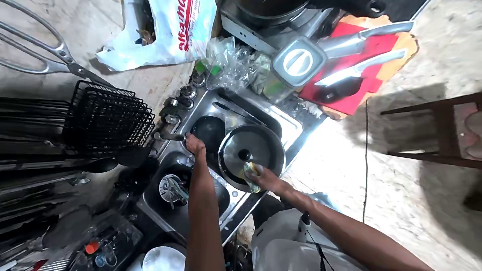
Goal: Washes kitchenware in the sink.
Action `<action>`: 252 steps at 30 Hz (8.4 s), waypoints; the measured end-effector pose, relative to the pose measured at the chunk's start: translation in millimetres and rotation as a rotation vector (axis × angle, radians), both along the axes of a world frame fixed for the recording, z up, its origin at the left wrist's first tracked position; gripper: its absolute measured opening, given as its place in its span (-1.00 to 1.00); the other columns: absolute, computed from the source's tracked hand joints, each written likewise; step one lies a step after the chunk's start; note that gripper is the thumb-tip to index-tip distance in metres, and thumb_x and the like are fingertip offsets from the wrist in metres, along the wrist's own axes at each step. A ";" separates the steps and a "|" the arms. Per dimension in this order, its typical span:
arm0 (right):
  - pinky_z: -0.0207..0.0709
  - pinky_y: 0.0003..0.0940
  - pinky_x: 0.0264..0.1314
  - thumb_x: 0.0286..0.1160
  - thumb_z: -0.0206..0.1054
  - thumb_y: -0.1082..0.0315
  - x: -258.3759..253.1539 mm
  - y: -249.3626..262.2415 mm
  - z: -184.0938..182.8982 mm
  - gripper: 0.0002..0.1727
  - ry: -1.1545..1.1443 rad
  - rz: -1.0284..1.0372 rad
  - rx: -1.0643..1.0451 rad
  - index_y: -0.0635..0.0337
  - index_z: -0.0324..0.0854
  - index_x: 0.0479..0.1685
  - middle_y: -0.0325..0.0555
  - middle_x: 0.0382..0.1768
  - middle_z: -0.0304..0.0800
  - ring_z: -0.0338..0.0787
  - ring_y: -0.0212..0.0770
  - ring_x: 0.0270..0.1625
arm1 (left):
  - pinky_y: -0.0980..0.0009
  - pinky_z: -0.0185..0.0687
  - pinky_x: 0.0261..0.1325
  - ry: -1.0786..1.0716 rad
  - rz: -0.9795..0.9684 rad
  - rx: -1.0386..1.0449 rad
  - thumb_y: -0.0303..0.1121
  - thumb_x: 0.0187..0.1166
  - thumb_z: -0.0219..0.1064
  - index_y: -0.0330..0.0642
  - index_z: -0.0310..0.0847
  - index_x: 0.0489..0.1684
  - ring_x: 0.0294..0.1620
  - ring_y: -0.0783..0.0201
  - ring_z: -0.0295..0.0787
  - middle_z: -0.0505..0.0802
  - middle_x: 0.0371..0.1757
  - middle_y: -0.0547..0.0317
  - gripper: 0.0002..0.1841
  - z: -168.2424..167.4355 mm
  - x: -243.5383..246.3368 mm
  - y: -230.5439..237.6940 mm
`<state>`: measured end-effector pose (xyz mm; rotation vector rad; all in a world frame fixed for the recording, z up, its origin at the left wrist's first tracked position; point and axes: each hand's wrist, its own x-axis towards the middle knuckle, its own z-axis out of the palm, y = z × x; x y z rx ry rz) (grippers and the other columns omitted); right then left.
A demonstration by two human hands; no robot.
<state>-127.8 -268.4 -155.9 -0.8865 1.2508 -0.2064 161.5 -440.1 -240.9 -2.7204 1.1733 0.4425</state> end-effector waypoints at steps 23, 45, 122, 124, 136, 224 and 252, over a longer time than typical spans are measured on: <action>0.72 -0.15 0.33 0.84 0.05 -0.09 6.1 -10.3 23.8 -0.39 -0.341 -0.285 0.168 0.14 0.41 0.63 0.02 0.31 0.75 0.80 -0.16 0.28 | -0.12 0.75 0.22 -0.034 -0.480 -0.359 -0.50 0.56 0.28 0.07 -0.03 0.91 0.48 -0.19 0.61 0.49 0.64 -0.17 -0.16 83.0 -44.7 79.6; 0.50 0.08 0.62 0.65 0.28 0.29 157.9 19.9 47.7 -0.66 0.145 0.403 -0.854 0.25 0.73 0.27 0.18 0.41 0.70 0.68 0.15 0.49 | -0.01 0.43 0.65 0.592 0.352 -0.694 -0.34 0.86 0.01 -0.14 0.12 0.86 0.60 -0.03 0.55 0.60 0.60 -0.20 -0.44 162.7 -59.2 292.1; 0.68 0.29 0.12 0.57 0.43 0.17 190.4 3.9 72.5 -0.69 0.086 0.412 -0.700 0.26 0.73 0.03 0.20 -0.14 0.84 0.85 0.18 -0.04 | -0.09 0.74 0.26 0.109 0.006 -0.546 -0.52 0.67 0.14 -0.13 0.63 0.49 0.10 -0.13 0.88 0.89 0.09 -0.19 -0.57 237.0 46.2 317.8; 0.70 0.22 0.17 0.58 0.43 0.20 192.4 20.0 69.5 -0.63 0.023 0.220 -0.563 0.32 0.68 0.17 0.22 -0.07 0.84 0.85 0.13 -0.01 | -0.07 0.75 0.23 0.087 0.111 -0.696 -0.49 0.71 0.13 -0.16 0.64 0.47 0.06 -0.10 0.89 0.90 0.07 -0.17 -0.60 234.2 42.3 317.0; 0.65 0.35 0.19 0.57 0.44 0.18 184.2 7.2 76.1 -0.60 0.184 0.337 -0.695 0.26 0.69 0.24 0.28 -0.04 0.84 0.84 0.27 0.05 | -0.09 0.77 0.15 0.128 0.052 -0.534 -0.50 0.70 0.15 -0.13 0.58 0.54 -0.01 -0.15 0.90 0.90 0.01 -0.21 -0.57 250.5 32.2 310.1; 0.47 0.27 0.54 0.59 0.27 0.45 176.9 75.5 88.0 -0.69 0.161 0.986 -0.884 0.48 0.67 0.18 0.40 0.34 0.67 0.65 0.37 0.45 | -0.13 0.57 0.44 0.389 0.425 -0.592 -0.11 0.92 -0.09 -0.20 0.39 0.69 0.31 -0.17 0.76 0.80 0.29 -0.28 -0.48 188.3 29.5 325.4; 0.43 0.04 0.69 0.77 0.08 0.34 223.7 82.4 80.0 -0.60 0.067 0.727 -0.882 0.26 0.63 0.43 0.17 0.56 0.58 0.59 0.12 0.59 | -0.10 0.58 0.46 0.412 0.431 -0.633 -0.06 0.91 -0.10 -0.22 0.42 0.67 0.33 -0.11 0.77 0.81 0.28 -0.25 -0.45 189.9 22.6 326.3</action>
